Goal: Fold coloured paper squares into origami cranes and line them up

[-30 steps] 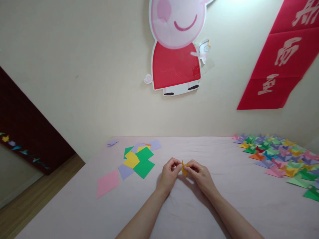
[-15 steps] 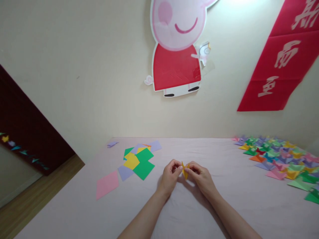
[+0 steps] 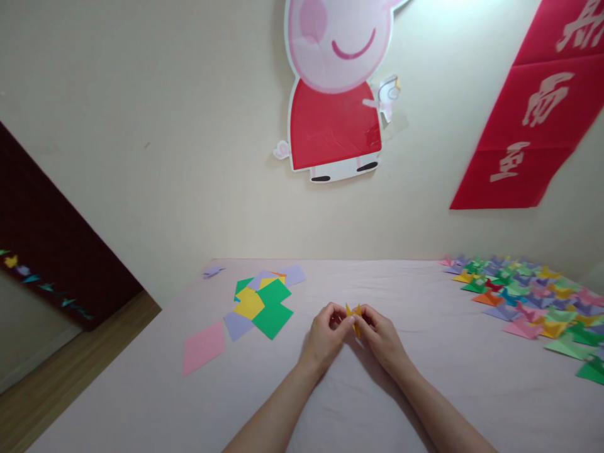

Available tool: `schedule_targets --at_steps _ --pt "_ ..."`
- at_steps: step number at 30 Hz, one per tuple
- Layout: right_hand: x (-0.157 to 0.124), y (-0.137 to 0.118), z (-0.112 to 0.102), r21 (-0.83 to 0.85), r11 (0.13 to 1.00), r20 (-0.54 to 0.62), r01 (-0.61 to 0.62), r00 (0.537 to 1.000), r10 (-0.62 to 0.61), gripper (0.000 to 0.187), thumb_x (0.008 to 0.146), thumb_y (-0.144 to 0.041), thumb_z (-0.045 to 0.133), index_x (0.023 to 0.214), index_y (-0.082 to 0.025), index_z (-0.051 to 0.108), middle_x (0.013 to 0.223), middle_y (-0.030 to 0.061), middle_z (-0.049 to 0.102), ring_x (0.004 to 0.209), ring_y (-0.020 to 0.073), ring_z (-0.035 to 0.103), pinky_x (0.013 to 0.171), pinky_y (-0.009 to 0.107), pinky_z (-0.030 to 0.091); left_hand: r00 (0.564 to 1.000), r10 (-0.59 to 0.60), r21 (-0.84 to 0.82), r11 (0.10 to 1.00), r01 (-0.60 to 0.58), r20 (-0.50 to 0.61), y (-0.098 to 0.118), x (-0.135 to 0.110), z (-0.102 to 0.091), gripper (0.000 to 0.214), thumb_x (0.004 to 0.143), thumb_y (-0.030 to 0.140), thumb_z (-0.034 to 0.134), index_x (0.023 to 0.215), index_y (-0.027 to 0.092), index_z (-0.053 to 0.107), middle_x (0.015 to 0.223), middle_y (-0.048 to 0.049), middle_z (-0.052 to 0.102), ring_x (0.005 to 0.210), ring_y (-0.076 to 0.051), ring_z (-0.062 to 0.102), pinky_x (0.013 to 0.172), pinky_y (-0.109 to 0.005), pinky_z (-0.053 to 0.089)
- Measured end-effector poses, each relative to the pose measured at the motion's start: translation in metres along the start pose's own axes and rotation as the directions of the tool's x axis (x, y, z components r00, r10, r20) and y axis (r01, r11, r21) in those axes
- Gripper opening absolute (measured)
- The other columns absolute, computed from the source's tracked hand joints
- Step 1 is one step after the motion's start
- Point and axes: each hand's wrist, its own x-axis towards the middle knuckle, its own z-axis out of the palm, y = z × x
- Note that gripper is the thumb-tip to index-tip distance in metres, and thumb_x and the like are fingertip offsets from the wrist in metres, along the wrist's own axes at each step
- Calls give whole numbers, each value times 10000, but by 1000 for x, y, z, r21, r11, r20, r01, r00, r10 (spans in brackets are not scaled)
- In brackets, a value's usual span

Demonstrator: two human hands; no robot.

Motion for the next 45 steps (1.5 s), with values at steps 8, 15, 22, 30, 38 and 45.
schedule_targets --at_steps 8,15,22,30,38,45 --pt "2 3 -1 100 994 -3 -49 999 49 332 747 -496 682 691 -175 619 633 -14 562 610 144 487 578 253 390 998 63 144 988 -59 -23 5 -3 -1 138 837 254 577 715 195 549 747 19 552 734 -154 502 694 -264 372" --pt "2 -2 -1 205 975 13 -88 996 87 364 713 -524 728 680 -172 641 658 8 603 645 155 511 619 274 423 993 102 157 983 -93 -51 10 -3 1 110 833 233 558 730 199 541 755 11 558 759 -163 518 714 -271 387" --pt "2 -2 -3 250 964 64 -94 995 80 306 744 -491 722 753 -188 681 754 21 653 737 182 558 704 305 439 995 74 142 988 -64 -64 12 -6 2 60 809 240 607 788 195 573 786 7 594 761 -159 539 703 -262 401" --pt "2 -2 -2 242 968 67 -65 996 50 295 742 -477 726 744 -187 674 755 17 638 747 179 555 698 288 441 996 51 81 996 -45 -71 11 -4 1 166 852 329 578 759 192 569 763 6 584 746 -157 532 707 -260 411" --pt "2 -4 -3 210 974 51 -80 996 70 351 699 -526 740 695 -182 671 703 14 629 699 172 549 655 278 452 1000 17 -1 1000 -17 -7 -1 3 -5 215 848 367 551 756 177 594 712 5 592 692 -154 524 669 -256 422" --pt "4 -1 -2 201 971 39 -126 992 120 385 654 -540 767 688 -166 682 675 17 645 646 163 543 619 279 438 1000 19 39 999 -19 -5 0 1 -3 187 863 333 525 780 178 587 750 -3 606 718 -160 541 673 -260 424"
